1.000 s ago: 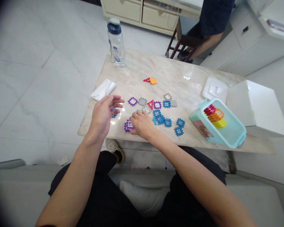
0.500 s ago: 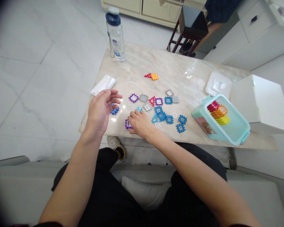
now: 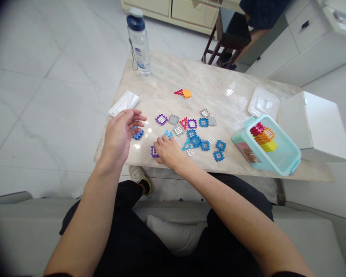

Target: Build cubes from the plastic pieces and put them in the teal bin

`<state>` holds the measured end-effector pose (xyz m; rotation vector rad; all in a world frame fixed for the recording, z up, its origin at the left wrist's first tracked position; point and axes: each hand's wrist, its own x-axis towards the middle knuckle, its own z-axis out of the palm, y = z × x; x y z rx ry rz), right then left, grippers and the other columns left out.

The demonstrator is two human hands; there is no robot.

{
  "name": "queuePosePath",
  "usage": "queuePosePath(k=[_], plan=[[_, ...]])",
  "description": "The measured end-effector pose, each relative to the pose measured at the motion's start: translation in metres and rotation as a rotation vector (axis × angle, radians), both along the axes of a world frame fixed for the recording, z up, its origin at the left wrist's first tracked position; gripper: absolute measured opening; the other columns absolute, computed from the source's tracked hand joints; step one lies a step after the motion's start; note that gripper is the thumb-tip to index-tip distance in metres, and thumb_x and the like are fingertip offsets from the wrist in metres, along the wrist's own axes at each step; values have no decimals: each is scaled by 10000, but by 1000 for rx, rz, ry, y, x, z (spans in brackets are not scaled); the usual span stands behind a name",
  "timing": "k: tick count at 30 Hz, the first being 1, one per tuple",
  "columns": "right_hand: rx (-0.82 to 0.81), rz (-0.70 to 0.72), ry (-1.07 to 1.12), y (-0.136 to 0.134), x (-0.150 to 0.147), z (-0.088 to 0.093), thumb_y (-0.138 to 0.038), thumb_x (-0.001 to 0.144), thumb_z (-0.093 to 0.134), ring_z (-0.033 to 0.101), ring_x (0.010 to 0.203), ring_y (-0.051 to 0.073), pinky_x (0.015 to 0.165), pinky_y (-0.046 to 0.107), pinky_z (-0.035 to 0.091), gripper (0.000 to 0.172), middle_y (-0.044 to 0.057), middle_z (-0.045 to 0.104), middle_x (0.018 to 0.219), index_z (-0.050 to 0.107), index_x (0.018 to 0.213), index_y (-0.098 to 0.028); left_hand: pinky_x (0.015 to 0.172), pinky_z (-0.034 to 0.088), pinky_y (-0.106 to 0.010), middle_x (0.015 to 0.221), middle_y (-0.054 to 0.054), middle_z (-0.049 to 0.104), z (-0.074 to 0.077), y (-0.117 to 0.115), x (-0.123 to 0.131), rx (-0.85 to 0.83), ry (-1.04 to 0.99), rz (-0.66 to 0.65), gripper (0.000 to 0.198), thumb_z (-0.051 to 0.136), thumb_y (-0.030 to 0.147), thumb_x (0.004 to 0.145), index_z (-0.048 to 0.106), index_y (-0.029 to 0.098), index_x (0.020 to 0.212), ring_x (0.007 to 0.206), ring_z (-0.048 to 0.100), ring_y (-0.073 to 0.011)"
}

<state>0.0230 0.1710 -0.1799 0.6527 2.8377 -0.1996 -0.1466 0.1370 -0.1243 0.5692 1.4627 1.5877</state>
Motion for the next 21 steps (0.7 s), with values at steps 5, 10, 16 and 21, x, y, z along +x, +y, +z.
queuePosePath(k=[5,10,16,21], plan=[[-22,-50,-41,2,1,-2,-379,967,829,614,1247,347,1000,442,511,432,178,699,1303,691,1277,-112,683,513,-252,943,-49,796,-2,-1,-2,1,16,2,126,720,348,940,737,240,1000,800,704,-147],[-25,-69,-63,3,2,-2,-416,963,839,616,1255,348,1005,441,521,451,191,691,1313,707,1266,-109,696,512,-262,939,-44,785,-3,-1,-2,-6,24,11,118,726,318,929,729,239,1016,810,706,-150],[-12,-71,-61,1,1,-7,-388,982,814,633,1249,346,1022,444,531,389,191,698,1296,730,1239,-108,693,510,-272,935,-52,782,-1,-1,-1,-11,16,14,111,718,306,922,730,230,1002,812,702,-157],[-10,-77,-55,2,1,-9,-386,984,815,645,1239,350,1011,452,544,384,194,704,1279,732,1228,-102,690,508,-260,925,-46,785,0,-1,0,-15,21,11,105,720,281,907,730,226,995,820,696,-155]])
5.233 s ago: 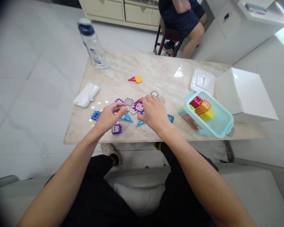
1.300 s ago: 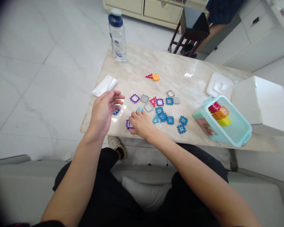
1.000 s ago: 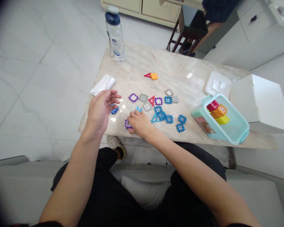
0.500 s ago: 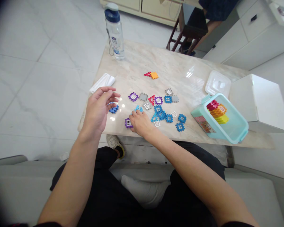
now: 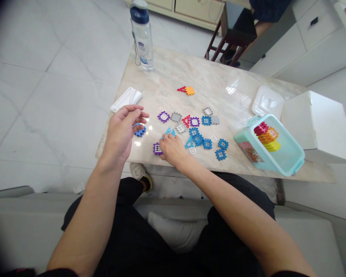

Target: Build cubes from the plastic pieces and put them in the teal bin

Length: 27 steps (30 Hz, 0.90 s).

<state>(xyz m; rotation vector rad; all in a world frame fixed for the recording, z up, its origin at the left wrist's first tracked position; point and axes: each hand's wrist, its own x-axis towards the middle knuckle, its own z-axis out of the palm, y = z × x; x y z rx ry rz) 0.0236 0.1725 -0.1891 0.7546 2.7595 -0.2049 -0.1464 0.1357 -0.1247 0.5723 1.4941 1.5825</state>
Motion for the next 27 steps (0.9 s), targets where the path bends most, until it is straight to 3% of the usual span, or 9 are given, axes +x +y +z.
queuePosePath(k=[8,14,27], plan=[[-19,-25,-10,-2,-1,5,-412,949,856,660,1213,339,956,420,548,484,183,692,1314,680,1293,-120,729,529,-288,950,-56,782,1,0,1,-3,7,-7,86,716,265,921,731,232,999,847,713,-170],[-29,-22,-24,-2,-1,3,-364,976,819,657,1232,348,971,434,549,394,197,683,1327,699,1253,-109,722,535,-277,942,-51,782,1,0,5,22,38,-25,58,718,254,935,731,225,984,845,708,-164],[-25,33,-39,1,-2,6,-375,960,853,667,1216,341,978,428,531,404,182,718,1259,735,1224,-93,706,521,-267,937,-55,780,-1,0,10,18,-3,-57,59,705,235,942,736,216,989,829,703,-150]])
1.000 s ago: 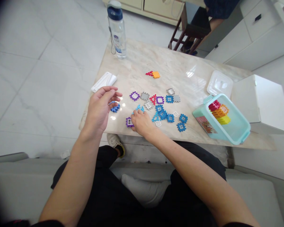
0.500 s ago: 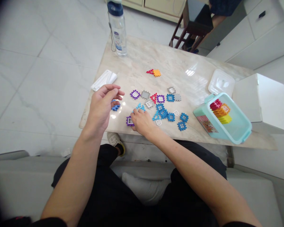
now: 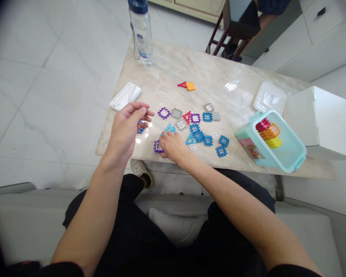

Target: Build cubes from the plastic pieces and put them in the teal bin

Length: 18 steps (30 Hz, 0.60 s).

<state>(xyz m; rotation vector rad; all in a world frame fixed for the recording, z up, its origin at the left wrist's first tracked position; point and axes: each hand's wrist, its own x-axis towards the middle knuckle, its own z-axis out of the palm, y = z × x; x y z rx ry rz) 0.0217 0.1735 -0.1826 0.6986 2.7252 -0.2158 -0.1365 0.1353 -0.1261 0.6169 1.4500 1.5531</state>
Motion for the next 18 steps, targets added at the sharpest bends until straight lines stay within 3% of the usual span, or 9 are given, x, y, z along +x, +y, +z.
queuePosePath(k=[4,10,14,18], plan=[[2,-20,6,5,6,7,-397,946,869,676,1179,330,930,404,522,403,170,725,1237,743,1196,-107,696,512,-239,949,-51,786,-3,0,-1,-9,35,-10,82,687,240,940,720,205,1007,821,694,-132],[92,-131,136,23,27,42,-426,953,850,674,1104,305,911,382,491,371,147,730,1184,738,1150,-132,680,517,-228,1027,-54,802,-8,-1,-1,-28,129,-6,180,706,288,928,718,196,1082,833,709,-135],[147,-244,286,30,49,61,-418,949,842,669,1102,305,905,380,486,391,142,723,1201,732,1214,-152,796,579,-268,1119,-92,813,-15,1,8,-46,181,-104,349,818,395,886,747,171,1145,933,743,-170],[190,-283,385,32,66,68,-392,939,848,666,1110,310,895,384,497,395,135,722,1176,728,1239,-166,940,619,-348,1102,-131,835,-21,1,27,-65,83,-260,521,912,494,824,779,134,1175,1019,783,-228]])
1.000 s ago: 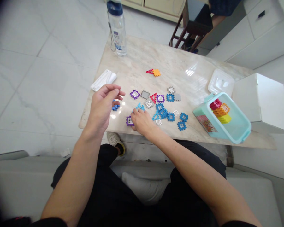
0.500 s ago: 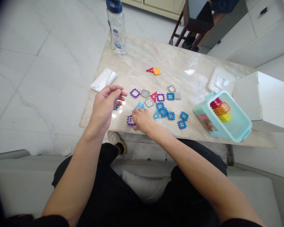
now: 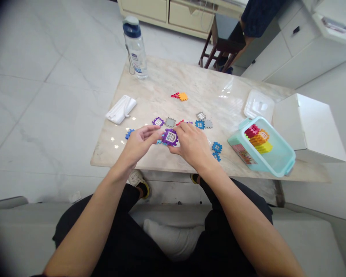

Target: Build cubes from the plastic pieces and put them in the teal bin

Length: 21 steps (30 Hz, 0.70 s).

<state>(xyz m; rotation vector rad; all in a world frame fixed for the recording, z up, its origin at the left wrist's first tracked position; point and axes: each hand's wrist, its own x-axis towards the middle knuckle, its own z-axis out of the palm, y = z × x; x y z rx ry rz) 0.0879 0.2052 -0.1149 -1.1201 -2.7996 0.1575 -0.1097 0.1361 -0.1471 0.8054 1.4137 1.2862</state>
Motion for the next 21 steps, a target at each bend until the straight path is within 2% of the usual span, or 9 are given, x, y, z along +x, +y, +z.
queuePosePath(k=[3,6,12,15,18,21], plan=[[37,16,28,-1,6,2,-365,931,854,664,1115,309,891,394,508,397,131,723,1202,721,1249,-167,951,648,-383,1069,-134,850,-4,-1,17,-40,-89,-71,607,944,509,800,785,126,1244,1019,807,-257],[81,42,7,-3,8,4,-320,917,864,655,1124,317,889,412,511,395,147,718,1252,715,1241,-150,914,674,-386,1062,-125,861,-11,1,30,-69,-109,-46,649,978,495,765,790,129,1267,997,822,-270],[86,38,-13,-6,5,8,-288,907,875,637,1134,344,925,437,510,353,169,719,1206,717,1187,-140,845,682,-321,1120,-101,871,-15,4,38,-37,-133,-40,525,944,483,812,837,152,1205,1008,828,-263],[0,29,55,-4,8,7,-319,918,876,648,1178,349,992,451,527,386,177,722,1245,717,1216,-133,847,681,-312,1137,-115,869,-10,4,35,-40,-88,-67,531,924,499,832,837,135,1209,1019,831,-270],[-140,27,181,0,16,8,-441,948,861,667,1216,333,1047,452,537,462,166,736,1287,719,1279,-150,908,681,-329,1165,-128,865,-5,4,30,-16,17,-109,558,945,513,804,835,135,1201,1066,833,-292],[-282,104,285,8,29,16,-465,992,818,683,1236,290,1065,407,534,464,148,748,1309,720,1333,-167,928,684,-349,1159,-130,867,1,6,28,-21,110,-147,607,967,554,760,830,154,1195,1079,834,-310]])
